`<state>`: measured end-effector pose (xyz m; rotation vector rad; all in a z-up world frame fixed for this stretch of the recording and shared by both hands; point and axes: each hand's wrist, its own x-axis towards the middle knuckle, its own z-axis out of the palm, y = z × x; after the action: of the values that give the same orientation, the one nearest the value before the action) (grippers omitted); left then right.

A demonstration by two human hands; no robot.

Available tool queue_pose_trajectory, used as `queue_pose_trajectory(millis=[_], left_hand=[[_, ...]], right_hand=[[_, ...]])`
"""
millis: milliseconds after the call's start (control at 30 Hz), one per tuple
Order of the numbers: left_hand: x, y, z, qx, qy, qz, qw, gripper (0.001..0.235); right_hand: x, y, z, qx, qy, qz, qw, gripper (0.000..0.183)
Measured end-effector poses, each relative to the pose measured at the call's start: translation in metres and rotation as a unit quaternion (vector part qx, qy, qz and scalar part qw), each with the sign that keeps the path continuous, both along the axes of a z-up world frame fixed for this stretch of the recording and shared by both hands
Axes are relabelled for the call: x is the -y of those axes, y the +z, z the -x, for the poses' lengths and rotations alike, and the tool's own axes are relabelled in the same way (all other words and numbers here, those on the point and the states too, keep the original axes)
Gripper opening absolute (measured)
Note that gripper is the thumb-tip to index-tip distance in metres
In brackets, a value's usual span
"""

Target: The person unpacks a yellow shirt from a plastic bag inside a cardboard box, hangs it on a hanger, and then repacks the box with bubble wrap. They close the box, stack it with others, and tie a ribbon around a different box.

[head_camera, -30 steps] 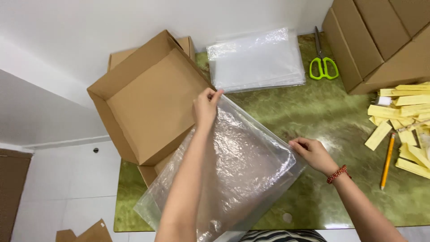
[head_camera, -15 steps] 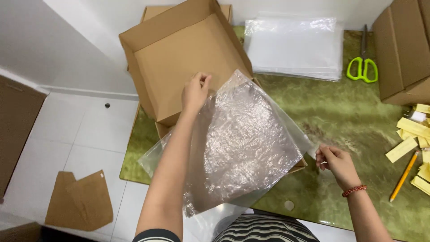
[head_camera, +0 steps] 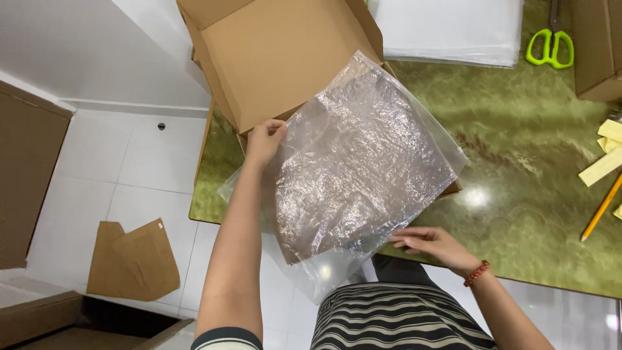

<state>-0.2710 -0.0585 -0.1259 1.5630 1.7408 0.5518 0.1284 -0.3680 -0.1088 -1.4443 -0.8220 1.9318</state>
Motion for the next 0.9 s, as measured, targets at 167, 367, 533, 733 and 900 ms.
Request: queue_pose_trajectory(millis=[167,367,533,733,900], left_hand=[[0.012,0.02,-0.011,0.028,0.004,-0.025,0.999,0.03],[0.043,0.043,-0.015,0.105,-0.002,-0.045,0.993,0.021],[0.089,0.114,-0.022,0.227,0.003,-0.053,0.972,0.018],[0.123,0.192,-0.037,0.284,0.008,-0.084,0.955,0.025],[0.132,0.228,-0.045,0.37,-0.036,-0.172,0.912,0.016]], right_hand=[[0.003,-0.007,0.02,0.017,-0.147,-0.019,0.989,0.035],[0.009,0.017,-0.004,0.072,-0.253,-0.104,0.959,0.024],[0.003,0.036,-0.039,0.126,-0.326,-0.197,0.916,0.017],[-0.02,0.126,-0.065,0.268,-0.289,-0.343,0.853,0.014],[-0.04,0.167,-0.083,0.297,-0.286,-0.485,0.772,0.019]])
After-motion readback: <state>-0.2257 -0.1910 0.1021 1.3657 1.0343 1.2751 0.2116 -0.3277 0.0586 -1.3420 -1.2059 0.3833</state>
